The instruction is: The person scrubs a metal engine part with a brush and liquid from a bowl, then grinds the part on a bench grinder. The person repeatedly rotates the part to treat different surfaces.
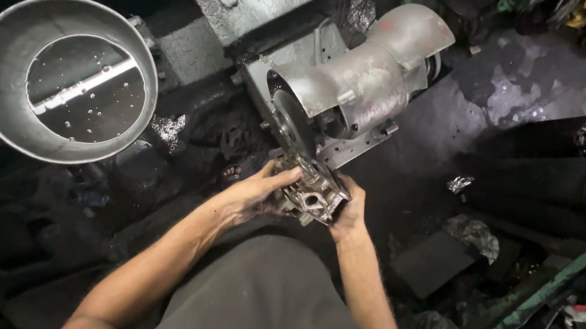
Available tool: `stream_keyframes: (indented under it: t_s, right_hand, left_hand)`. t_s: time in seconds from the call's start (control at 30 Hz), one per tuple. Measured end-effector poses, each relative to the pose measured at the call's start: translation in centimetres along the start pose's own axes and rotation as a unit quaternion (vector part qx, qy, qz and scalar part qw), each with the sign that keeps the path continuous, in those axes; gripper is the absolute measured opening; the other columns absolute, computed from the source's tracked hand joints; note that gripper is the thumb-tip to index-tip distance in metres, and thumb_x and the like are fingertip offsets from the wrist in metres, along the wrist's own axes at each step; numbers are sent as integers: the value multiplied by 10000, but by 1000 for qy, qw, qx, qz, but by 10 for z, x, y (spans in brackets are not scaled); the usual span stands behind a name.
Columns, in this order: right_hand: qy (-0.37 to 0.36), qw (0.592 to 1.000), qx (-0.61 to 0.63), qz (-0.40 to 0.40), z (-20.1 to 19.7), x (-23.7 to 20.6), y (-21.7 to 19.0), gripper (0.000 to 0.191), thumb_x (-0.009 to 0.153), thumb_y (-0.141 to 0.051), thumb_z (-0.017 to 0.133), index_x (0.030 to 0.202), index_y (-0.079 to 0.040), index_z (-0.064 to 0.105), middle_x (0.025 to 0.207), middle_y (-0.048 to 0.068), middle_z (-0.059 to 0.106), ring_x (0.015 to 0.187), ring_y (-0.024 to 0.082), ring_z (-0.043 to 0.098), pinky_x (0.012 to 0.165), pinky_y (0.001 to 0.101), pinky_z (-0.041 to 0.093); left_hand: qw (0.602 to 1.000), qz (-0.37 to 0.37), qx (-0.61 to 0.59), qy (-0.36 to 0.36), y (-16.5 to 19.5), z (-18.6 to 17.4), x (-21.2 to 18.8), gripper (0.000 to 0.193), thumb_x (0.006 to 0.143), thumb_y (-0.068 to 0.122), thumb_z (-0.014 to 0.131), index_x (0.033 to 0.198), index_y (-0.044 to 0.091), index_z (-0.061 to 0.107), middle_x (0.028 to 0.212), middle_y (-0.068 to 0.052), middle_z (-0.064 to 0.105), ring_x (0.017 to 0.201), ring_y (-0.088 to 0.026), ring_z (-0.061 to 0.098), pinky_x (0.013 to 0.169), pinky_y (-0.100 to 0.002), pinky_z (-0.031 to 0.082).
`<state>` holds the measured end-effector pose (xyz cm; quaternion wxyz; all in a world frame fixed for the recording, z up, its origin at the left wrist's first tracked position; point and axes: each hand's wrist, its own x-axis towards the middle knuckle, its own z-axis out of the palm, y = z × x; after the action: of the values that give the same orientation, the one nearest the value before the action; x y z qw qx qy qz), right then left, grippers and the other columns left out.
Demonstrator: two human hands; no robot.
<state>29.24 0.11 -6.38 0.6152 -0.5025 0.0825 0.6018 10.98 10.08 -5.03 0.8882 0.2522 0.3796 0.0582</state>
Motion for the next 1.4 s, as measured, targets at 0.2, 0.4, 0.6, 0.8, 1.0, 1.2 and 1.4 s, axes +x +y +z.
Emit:
stream_keyframes:
  t_s: [0.2, 0.4, 0.6, 0.8, 1.0, 1.2, 1.4]
  right_hand:
    - [-2, 999, 27, 47, 3, 9, -1, 395, 941, -276, 542, 1133, 42, 675, 1043, 179, 751, 941, 299, 727, 901, 420, 589]
    - [-47, 998, 11, 35, -12, 2, -5, 421, 963, -284, 534, 1185, 45, 674, 1053, 178, 750, 927, 296, 731, 887, 423, 582]
    - [-108, 994, 8, -11, -1, 8, 2, 528, 1014, -402, 505, 1268, 45, 625, 1158, 207, 724, 1010, 317, 720, 936, 443, 578]
    - [-131, 991, -1, 15, 19, 4, 11, 756, 1009, -598, 378, 1374, 43, 541, 1248, 248, 680, 1083, 355, 701, 970, 478, 565]
    - [-127, 991, -28, -3, 30, -3, 22, 805, 1005, -626, 323, 1384, 49, 542, 1297, 247, 665, 1130, 362, 688, 990, 485, 556]
    - [-104, 994, -21, -38, 16, -10, 12, 759, 1018, -607, 348, 1371, 29, 563, 1287, 218, 681, 1134, 340, 687, 1000, 465, 553]
    - [-53, 997, -19, -55, -3, -36, -3, 824, 994, -672, 339, 1364, 22, 586, 1258, 187, 701, 1130, 315, 686, 992, 446, 550]
  left_hand:
    - [997, 1, 55, 58, 4, 7, -1, 824, 826, 450, 825, 1473, 106, 447, 1223, -200, 608, 917, -250, 552, 684, -364, 517]
    - [998, 44, 5, 47, -2, 30, -21, 912, 744, 305, 856, 1471, 113, 340, 1296, -124, 627, 1078, -228, 672, 759, -379, 587]
    - [994, 88, -23, 60, -1, 27, -43, 829, 794, 296, 805, 1477, 113, 374, 1346, -125, 622, 1127, -239, 671, 789, -399, 611]
    - [990, 106, -72, 59, -2, 17, -65, 792, 815, 236, 746, 1489, 169, 337, 1355, -131, 597, 1141, -279, 671, 848, -458, 624]
    - [988, 137, -74, 14, -3, 1, -77, 724, 849, 230, 684, 1480, 164, 336, 1286, -155, 627, 1043, -319, 704, 774, -543, 637]
    - [991, 110, -71, 18, -6, 7, -40, 584, 890, 208, 698, 1400, 102, 436, 1260, -148, 663, 1059, -301, 726, 838, -509, 647]
    - [997, 58, -52, 8, -21, 22, -11, 624, 861, 230, 704, 1422, 135, 450, 1254, -120, 650, 1019, -264, 708, 781, -466, 627]
